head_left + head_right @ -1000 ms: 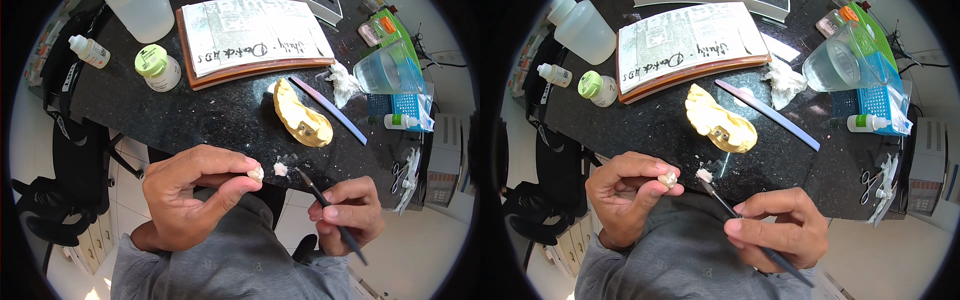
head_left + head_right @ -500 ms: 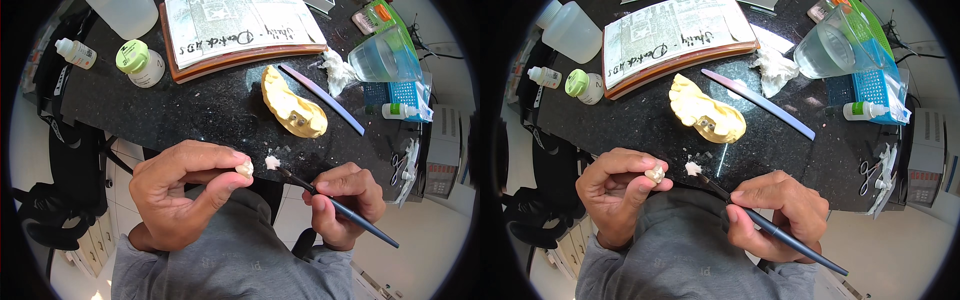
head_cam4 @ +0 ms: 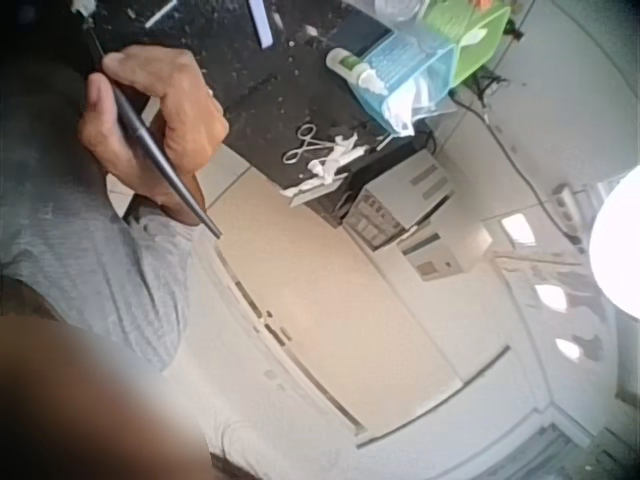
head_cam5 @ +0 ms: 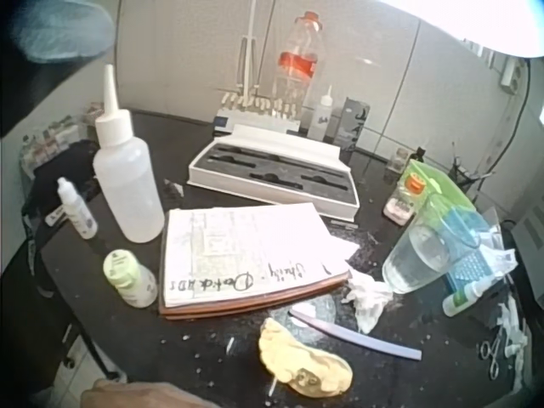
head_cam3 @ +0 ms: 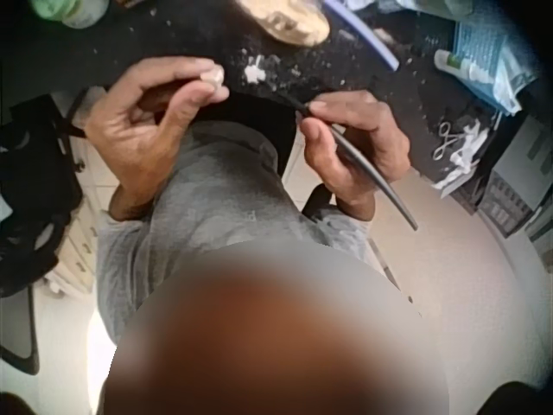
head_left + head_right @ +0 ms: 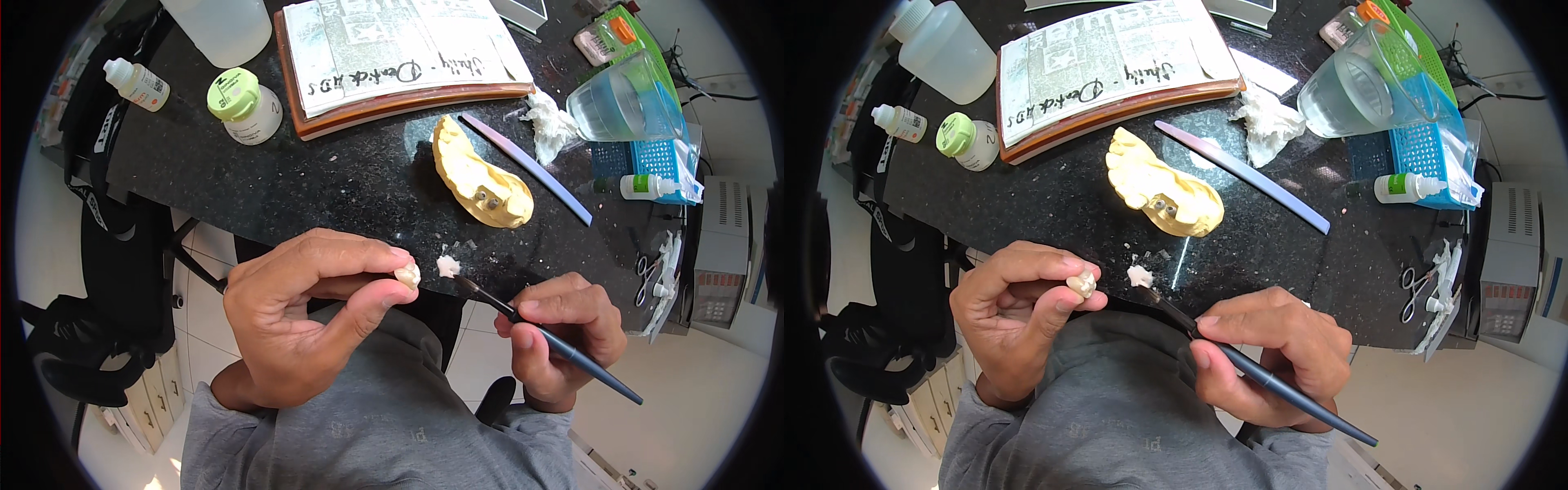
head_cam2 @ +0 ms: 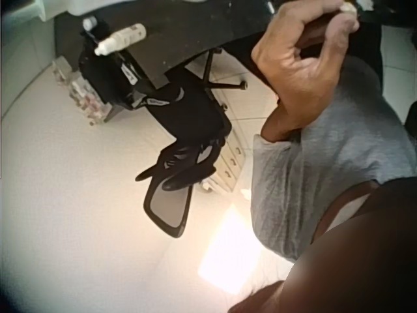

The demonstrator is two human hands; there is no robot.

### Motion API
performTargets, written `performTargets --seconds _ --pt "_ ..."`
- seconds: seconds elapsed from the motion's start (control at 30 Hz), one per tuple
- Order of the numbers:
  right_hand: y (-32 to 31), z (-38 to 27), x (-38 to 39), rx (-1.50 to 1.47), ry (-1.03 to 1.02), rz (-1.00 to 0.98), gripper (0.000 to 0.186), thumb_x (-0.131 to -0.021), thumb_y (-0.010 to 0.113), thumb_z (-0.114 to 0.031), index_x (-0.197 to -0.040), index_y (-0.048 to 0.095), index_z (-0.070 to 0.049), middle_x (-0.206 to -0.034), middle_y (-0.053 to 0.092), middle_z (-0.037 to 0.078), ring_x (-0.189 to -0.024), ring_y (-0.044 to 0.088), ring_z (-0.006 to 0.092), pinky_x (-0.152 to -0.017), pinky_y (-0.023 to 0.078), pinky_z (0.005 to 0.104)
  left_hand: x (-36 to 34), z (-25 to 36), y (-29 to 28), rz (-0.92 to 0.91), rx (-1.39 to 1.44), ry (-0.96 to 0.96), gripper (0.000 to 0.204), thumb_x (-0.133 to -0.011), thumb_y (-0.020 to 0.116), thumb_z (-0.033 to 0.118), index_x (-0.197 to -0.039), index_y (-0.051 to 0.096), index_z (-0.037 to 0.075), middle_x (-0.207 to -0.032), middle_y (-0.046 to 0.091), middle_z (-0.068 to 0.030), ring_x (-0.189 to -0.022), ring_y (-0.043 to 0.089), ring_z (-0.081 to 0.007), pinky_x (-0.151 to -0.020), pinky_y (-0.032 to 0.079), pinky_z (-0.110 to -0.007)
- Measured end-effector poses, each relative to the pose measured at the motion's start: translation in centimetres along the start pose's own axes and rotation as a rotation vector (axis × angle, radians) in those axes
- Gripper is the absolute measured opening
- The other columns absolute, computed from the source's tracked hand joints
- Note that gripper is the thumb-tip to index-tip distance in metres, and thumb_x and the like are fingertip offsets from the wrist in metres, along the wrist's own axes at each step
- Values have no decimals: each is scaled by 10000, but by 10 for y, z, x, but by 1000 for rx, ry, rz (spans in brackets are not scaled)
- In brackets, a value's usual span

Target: Applying and sculpting dental porcelain on a prosthetic crown using a fine brush at a laboratory bench.

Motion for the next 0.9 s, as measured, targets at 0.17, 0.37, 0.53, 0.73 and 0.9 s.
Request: performTargets --seconds 0.17,0.37,0.53,0.73,0.9 --pt "2 -12 4 -98 -130 -62 336 -713 838 14 -1007 676 33 -836 698 153 -712 712 224 -581 566 292 0 0 0 6 24 -3 168 -877 695 -7 -1013 645 -92 -969 660 -204 -852 715 -225 -745 647 -309" --pt "22 -20 3 -93 -264 -76 354 -683 839 12 -994 669 -1 -793 678 120 -701 711 228 -567 579 282 1 -2 0 1 10 -38 168 -870 707 -6 -1011 655 -80 -961 667 -199 -821 715 -219 -727 632 -303" --pt "24 -21 2 -58 -317 -37 282 -685 836 5 -906 663 -16 -760 675 118 -676 708 216 -539 583 268 -1 0 0 3 -10 -19 172 -869 720 20 -1004 661 -69 -941 677 -194 -807 713 -212 -710 619 -298" --pt "25 -21 0 -35 -313 -36 273 -693 831 -2 -911 666 -12 -753 675 115 -657 702 202 -529 576 259 -1 0 0 5 -18 -8 176 -867 725 28 -999 662 -68 -938 677 -197 -803 712 -210 -703 620 -296" --pt "26 -21 0 -29 -313 -39 273 -691 831 -3 -910 667 -10 -744 674 116 -651 702 203 -526 573 257 -1 -1 0 7 -13 -8 179 -866 726 28 -1001 661 -71 -934 677 -197 -799 711 -211 -695 621 -297"
Point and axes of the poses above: each hand's wrist, its own x-axis away from the middle knuckle, its own y-axis out of the palm, z = x × y, the point moved 8 cm from there along -x, towards the middle knuckle
